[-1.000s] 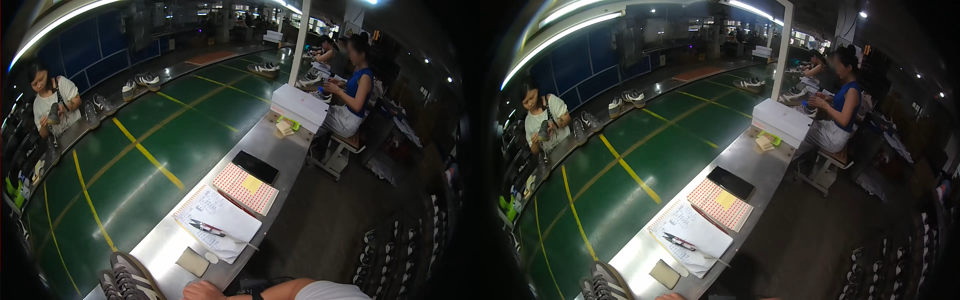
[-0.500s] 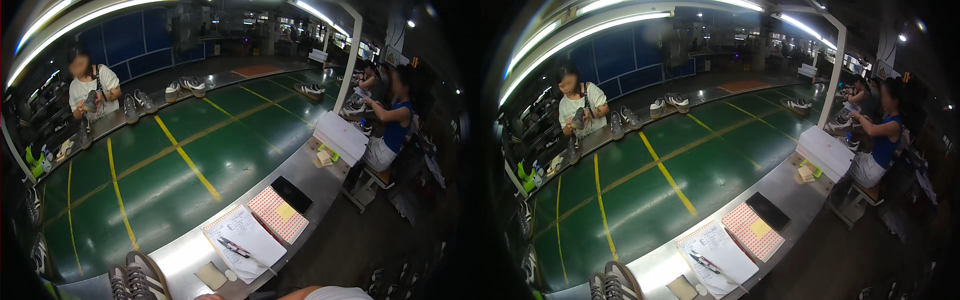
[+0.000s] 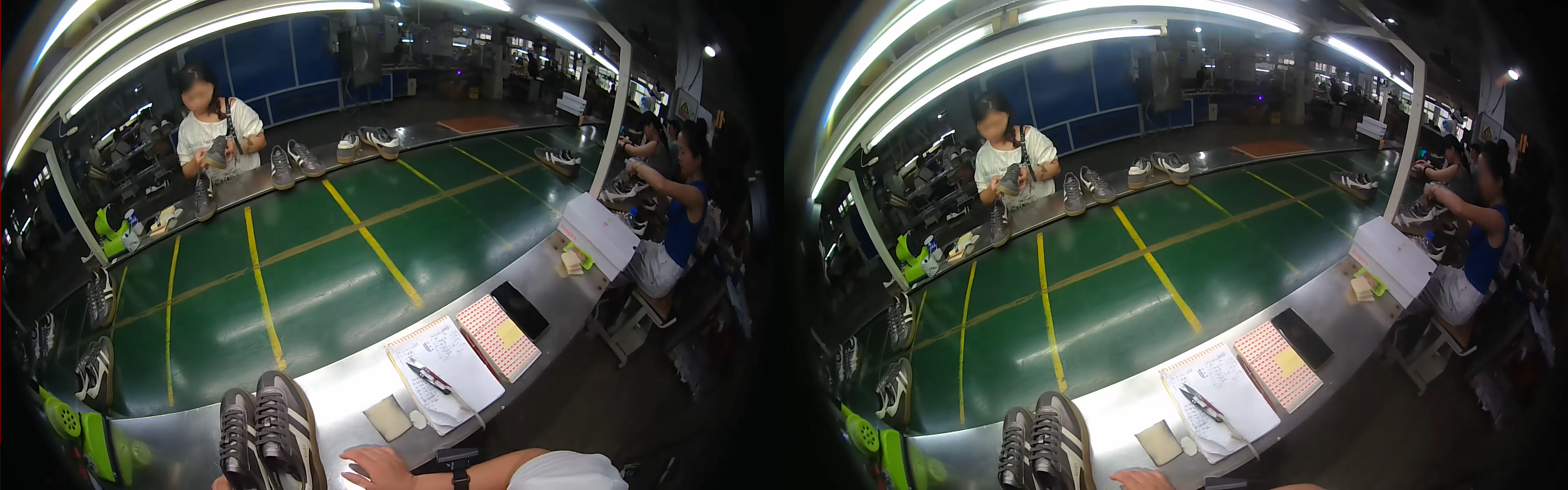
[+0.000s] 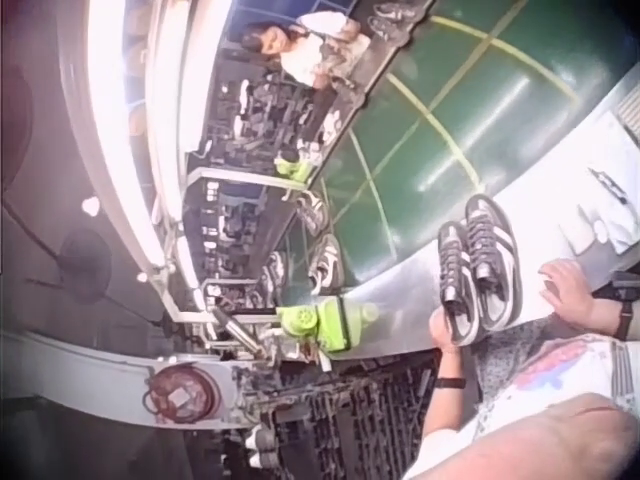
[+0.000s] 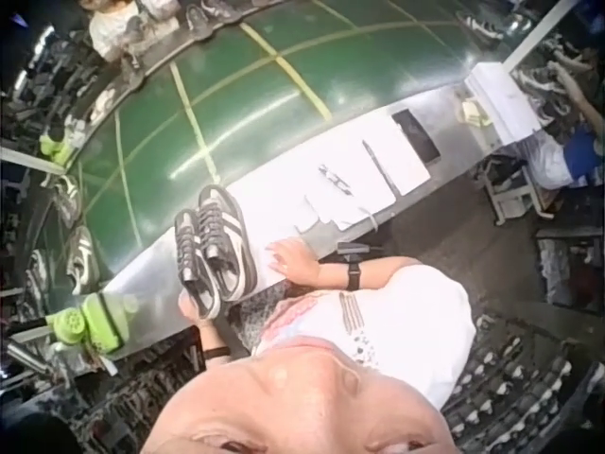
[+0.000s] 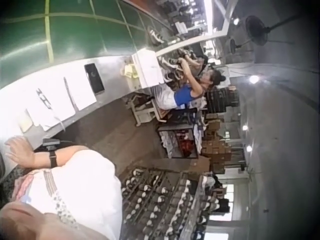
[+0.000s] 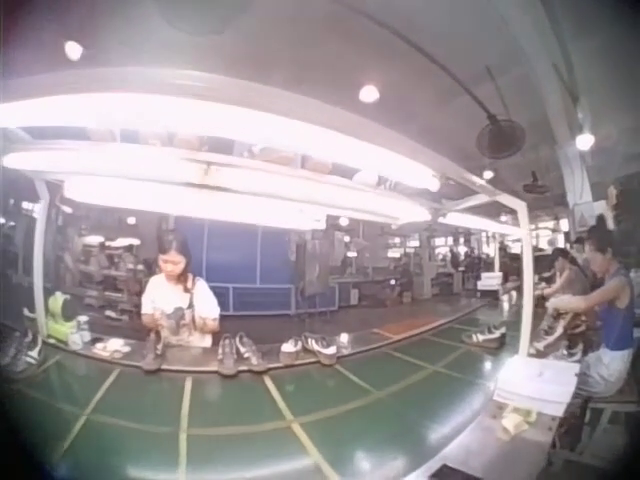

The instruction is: The recorder is inspecting and checking the quality of manufactured shoes on an assembly line.

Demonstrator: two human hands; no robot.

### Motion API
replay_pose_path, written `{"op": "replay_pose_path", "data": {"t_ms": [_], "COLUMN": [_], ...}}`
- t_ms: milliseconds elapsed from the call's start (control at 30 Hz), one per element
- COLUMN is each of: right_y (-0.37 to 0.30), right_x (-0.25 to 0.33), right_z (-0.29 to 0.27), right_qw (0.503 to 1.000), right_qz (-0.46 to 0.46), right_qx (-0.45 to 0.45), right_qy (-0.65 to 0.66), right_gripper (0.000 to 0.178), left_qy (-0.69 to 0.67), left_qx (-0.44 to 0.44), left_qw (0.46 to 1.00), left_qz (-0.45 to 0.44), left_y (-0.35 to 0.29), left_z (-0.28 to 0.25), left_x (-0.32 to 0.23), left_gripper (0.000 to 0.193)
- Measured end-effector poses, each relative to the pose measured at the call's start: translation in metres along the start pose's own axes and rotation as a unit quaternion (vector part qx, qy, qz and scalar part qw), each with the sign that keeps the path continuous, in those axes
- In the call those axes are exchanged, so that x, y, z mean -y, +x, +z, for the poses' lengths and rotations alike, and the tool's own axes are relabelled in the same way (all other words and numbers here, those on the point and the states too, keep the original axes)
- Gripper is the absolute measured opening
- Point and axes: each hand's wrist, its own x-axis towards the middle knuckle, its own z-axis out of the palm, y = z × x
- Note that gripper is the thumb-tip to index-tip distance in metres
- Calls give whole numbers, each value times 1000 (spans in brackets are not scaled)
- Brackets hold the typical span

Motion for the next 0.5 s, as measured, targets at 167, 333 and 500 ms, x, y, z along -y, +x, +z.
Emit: {"op": "replay_pose_path", "data": {"t_ms": [167, 333, 500], "right_y": [12, 21, 30], "right_x": [18, 41, 52], "right_z": [0, 23, 32], "right_qw": [996, 931, 959], "right_qz": [66, 206, 200], "right_qx": [53, 173, 93], "right_qy": [25, 248, 179], "right_gripper": [52, 84, 85], "left_qy": [-84, -86, -135], "left_qx": [-39, -23, -59], "left_qw": [995, 991, 982], "left_qz": [-44, -96, -116], "left_y": [11, 4, 15], "left_z": [-2, 6, 12], "left_x": [-8, -2, -17], "left_gripper": [20, 22, 16]}}
